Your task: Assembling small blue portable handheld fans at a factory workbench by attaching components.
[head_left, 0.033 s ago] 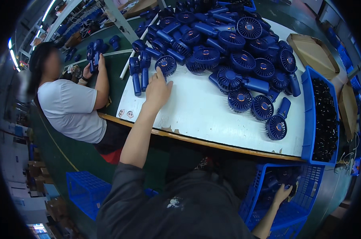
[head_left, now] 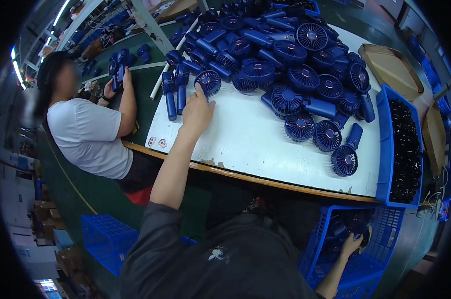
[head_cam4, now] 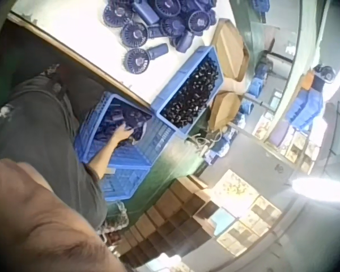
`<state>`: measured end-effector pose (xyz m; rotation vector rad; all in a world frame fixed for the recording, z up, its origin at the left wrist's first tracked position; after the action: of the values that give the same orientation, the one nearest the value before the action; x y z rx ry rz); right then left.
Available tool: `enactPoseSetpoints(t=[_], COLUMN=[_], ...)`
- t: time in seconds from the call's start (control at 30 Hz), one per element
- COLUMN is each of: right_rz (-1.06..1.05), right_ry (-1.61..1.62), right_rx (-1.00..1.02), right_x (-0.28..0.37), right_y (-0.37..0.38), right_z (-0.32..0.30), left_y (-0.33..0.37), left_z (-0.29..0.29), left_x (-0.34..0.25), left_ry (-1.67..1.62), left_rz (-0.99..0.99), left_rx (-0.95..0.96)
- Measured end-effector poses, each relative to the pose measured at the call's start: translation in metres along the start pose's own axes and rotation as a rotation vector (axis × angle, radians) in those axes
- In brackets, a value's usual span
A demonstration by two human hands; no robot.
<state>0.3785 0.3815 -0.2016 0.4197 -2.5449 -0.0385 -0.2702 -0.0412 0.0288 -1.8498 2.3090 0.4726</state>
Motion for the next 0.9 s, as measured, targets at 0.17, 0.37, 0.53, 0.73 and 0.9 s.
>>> enactPoseSetpoints(t=[0.17,0.37,0.53,0.73,0.9], right_rz=[0.12,-0.215,-0.517,-1.07,-1.259], right_ry=[-0.295,0.625,0.869,0.632,0.246], right_rx=[0.236,0.367,0.764,0.612,0.813], right_x=[-0.038,0.217,0.389,0.443,0.469], right_y=[-0.002,-0.039,-0.116,-0.124,-0.062], right_z=[0.01,-0.009,0.005,0.002,-0.035], left_y=[0.001,-0.138,-0.221,-0.205,-0.213], left_z=[0.006,0.023,0.027,0.052,0.037], left_x=[0.024,-0.053,-0.122,-0.124,-0.151], left_ry=[-0.171,-1.394,-1.645,-1.756,-2.025], left_rz=[-0.019,-0.302,-0.17,-0.669,-0.007], left_rx=[-0.155,0.494,0.459,1.183,1.479])
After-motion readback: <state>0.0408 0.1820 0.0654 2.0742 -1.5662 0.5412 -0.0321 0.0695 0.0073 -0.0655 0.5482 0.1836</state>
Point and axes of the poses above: each hand's wrist, its own y-axis towards the middle knuckle, its own z-axis out of the palm, x = y × z, the point moved 3 cm from there along y, towards the middle knuckle, and after that the axes turned 7 degrees about -z, right-handed, at the moved point
